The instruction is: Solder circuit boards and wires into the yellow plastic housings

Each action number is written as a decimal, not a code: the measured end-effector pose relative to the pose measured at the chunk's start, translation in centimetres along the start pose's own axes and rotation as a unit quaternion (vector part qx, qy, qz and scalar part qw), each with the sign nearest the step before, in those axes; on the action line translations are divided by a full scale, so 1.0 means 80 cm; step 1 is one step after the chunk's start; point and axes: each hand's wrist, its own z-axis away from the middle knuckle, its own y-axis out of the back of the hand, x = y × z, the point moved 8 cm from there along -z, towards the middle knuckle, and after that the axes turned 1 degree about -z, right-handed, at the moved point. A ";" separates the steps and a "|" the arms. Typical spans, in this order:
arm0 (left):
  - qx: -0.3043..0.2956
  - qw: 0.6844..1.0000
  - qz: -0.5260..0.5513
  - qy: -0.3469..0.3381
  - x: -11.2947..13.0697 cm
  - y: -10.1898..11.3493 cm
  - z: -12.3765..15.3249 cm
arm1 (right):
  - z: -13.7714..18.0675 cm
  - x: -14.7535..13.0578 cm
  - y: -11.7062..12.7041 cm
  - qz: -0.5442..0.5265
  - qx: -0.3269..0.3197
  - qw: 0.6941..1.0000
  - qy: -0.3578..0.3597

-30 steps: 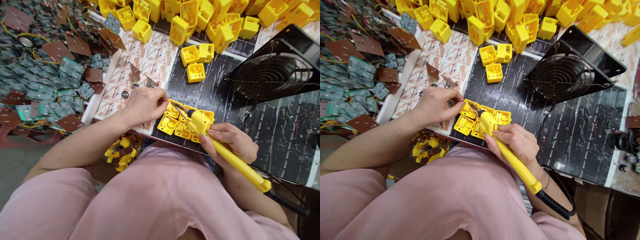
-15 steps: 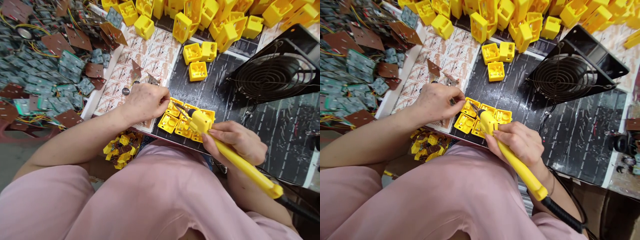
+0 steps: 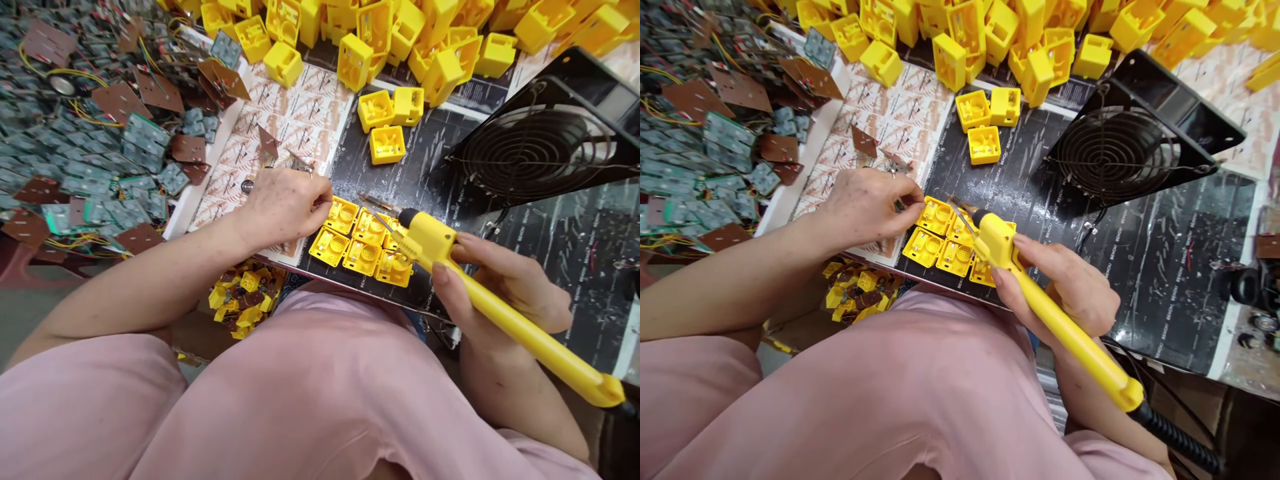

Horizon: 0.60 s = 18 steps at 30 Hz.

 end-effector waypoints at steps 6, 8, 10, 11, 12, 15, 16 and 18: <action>-0.005 1.000 -0.001 -0.029 -0.003 -0.001 0.004 | -0.009 -0.016 -0.015 -0.040 -0.017 0.997 0.058; 0.012 0.998 0.028 -0.058 -0.005 -0.002 0.008 | -0.008 -0.015 -0.016 -0.034 -0.022 0.998 0.046; 0.033 0.994 0.066 -0.074 -0.009 -0.005 0.010 | -0.006 -0.011 -0.015 -0.016 -0.021 0.999 0.027; 0.043 0.993 0.085 -0.074 -0.011 -0.006 0.010 | -0.005 -0.009 -0.015 -0.004 -0.023 1.000 0.017; 0.050 0.991 0.103 -0.070 -0.013 -0.008 0.010 | -0.004 -0.007 -0.015 0.006 -0.026 1.000 0.010; 0.053 0.988 0.134 -0.053 -0.016 -0.010 0.007 | -0.003 -0.005 -0.017 0.017 -0.032 0.999 0.022; 0.050 0.988 0.139 -0.050 -0.016 -0.009 0.006 | -0.003 -0.006 -0.017 0.018 -0.035 0.999 0.030; 0.038 0.987 0.149 -0.052 -0.015 -0.006 0.006 | -0.002 -0.004 -0.017 0.021 -0.041 0.998 0.038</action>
